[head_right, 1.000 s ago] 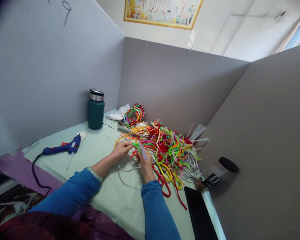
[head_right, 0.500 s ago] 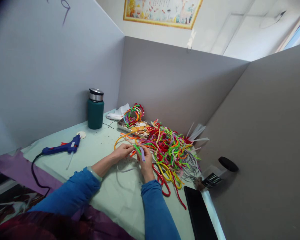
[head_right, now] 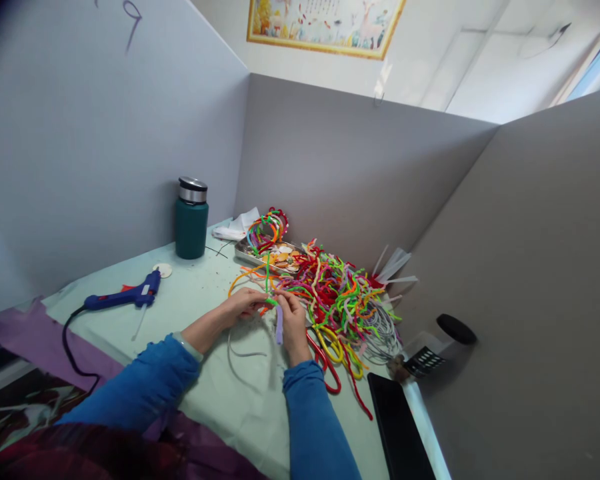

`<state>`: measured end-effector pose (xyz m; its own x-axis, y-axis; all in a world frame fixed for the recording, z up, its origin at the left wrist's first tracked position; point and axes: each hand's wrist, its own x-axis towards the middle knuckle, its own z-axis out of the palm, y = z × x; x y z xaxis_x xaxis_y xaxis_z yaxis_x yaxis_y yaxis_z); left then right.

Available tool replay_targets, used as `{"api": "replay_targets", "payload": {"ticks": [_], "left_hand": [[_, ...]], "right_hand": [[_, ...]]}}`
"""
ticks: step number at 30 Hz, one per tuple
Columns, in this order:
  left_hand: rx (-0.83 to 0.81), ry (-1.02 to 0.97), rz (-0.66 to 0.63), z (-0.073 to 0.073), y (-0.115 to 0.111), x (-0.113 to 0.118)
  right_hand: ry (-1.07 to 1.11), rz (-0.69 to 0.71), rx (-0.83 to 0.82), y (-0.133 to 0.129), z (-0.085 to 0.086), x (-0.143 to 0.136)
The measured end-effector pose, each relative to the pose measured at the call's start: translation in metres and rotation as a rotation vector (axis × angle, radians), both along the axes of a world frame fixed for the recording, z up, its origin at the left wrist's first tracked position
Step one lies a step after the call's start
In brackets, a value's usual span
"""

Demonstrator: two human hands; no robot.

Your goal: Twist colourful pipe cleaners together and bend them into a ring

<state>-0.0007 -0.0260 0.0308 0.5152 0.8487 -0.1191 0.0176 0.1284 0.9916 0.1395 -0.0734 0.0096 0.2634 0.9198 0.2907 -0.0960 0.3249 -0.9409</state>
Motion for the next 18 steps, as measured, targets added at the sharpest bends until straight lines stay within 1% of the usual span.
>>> {"api": "replay_targets", "payload": {"ticks": [3,6,9,11,14,16,18], "left_hand": [[0.01,0.029,-0.084,0.0,-0.002,-0.001],[0.028,0.043,-0.145,0.0,-0.004,-0.001],[0.071,0.043,-0.186,0.001,-0.008,-0.002],[0.109,0.011,-0.207,0.002,-0.01,-0.001],[0.13,-0.056,-0.239,0.004,-0.012,-0.001],[0.126,-0.063,-0.235,0.004,-0.012,0.0],[0.133,-0.041,-0.217,0.003,-0.011,0.0]], "right_hand": [[-0.025,0.008,-0.011,-0.001,0.003,-0.001],[-0.017,0.096,-0.017,-0.002,0.002,-0.004],[0.054,0.155,-0.048,0.0,-0.002,-0.005],[0.098,0.137,-0.051,0.004,-0.008,-0.002],[0.135,0.039,-0.061,0.011,-0.015,0.002],[0.152,-0.009,-0.058,0.014,-0.017,0.004],[0.18,-0.01,-0.048,0.014,-0.017,0.004]]}}
